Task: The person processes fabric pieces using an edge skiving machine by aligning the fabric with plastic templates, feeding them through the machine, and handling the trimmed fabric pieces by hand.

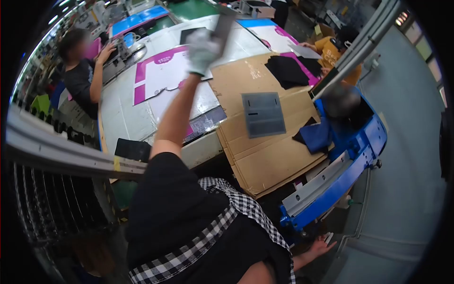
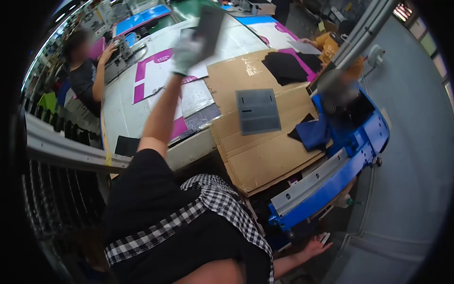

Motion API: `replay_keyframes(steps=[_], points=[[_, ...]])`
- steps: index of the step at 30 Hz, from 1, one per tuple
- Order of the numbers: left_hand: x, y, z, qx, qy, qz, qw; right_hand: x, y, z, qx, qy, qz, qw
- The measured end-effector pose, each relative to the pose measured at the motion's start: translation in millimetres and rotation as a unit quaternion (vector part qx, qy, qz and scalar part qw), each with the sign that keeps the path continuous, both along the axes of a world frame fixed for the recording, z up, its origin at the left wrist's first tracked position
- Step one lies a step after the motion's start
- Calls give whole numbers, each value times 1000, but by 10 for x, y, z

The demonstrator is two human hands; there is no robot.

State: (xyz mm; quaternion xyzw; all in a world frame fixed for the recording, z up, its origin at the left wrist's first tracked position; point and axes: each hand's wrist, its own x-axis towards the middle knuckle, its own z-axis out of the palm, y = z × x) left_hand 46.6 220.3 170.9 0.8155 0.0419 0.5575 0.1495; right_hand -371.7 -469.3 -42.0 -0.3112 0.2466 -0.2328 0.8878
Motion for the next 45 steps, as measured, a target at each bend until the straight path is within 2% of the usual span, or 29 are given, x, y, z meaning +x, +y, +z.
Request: replay_keyframes(steps=[1, 2, 3, 5, 7, 9, 11, 12, 13, 15, 17, 19, 22, 25, 26, 29, 30, 33, 34, 35, 36, 37, 39, 41, 42, 43, 45], points=[[184, 497, -183, 19, 70, 120, 990, 22, 13, 0, -5, 6, -6, 1000], [88, 674, 5, 19, 126, 151, 980, 43, 34, -5, -1, 15, -11, 1000], [155, 999, -79, 73, 153, 215, 962, 21, 35, -40, -2, 18, -6, 1000], [196, 1415, -341, 135, 216, 272, 928, 31, 93, -97, -1, 19, 10, 1000], [261, 1370, -666, 77, 271, 279, 918, 2, 385, 99, 10, 43, -25, 999], [506, 1133, -971, 45, 454, 200, 867, -116, 441, 52, -1, 65, -30, 997], [1039, 849, -1857, -2, 477, 101, 873, -336, 426, 21, -17, 64, -22, 998], [992, 327, -1659, 31, 520, 44, 853, -429, 452, 33, -25, 59, -18, 998], [1353, 195, -2198, 60, 438, -58, 895, -531, 485, 57, -41, 89, -55, 994], [1428, -497, -2195, -26, 481, -167, 860, -698, 600, 221, -71, 144, -126, 979], [1535, -925, -2356, -37, 515, -229, 825, -658, 852, 404, -54, 164, -202, 964], [1607, -1149, -2562, -47, 567, -238, 788, -766, 836, 335, -84, 143, -191, 968], [1501, -1155, -2471, -40, 636, -230, 736, -722, 1047, 444, -79, 104, -202, 971], [1491, -987, -2435, -28, 688, -268, 674, -774, 941, 296, -62, 95, -195, 974], [1437, -929, -2407, -11, 686, -276, 673, -756, 889, 258, -50, 81, -192, 977], [1082, -793, -1887, -65, 719, -388, 573, -715, 638, 170, -16, 22, -133, 991], [951, -796, -1743, -151, 706, -409, 558, -684, 605, 200, -22, 6, -125, 992], [846, -846, -1390, -142, 605, -488, 612, -397, 567, 421, -54, -19, -105, 993], [756, -901, -1132, -153, 590, -488, 625, -334, 508, 500, -74, -14, -103, 992], [630, -998, -814, -159, 579, -493, 630, -318, 266, 444, -82, -78, -18, 993], [502, -1138, -538, -168, 553, -522, 627, -70, 478, 716, -132, 26, -137, 981], [394, -1331, -313, -178, 529, -554, 618, 127, 574, 950, -127, 47, -134, 982], [215, -1833, -55, -279, 441, -675, 521, 383, 703, 1325, -186, 75, -66, 978], [-271, -2496, 440, -324, 472, -731, 371, 561, 843, 1731, -250, -13, 47, 967], [-142, -3037, 25, -314, 492, -713, 388, 769, 476, 1293, -235, -28, 90, 967], [-302, -3411, 51, -341, 495, -716, 355, 881, 361, 1244, -239, -45, 133, 961], [-362, -3895, -90, -318, 508, -727, 336, 999, 577, 1558, -185, -56, 86, 977]])
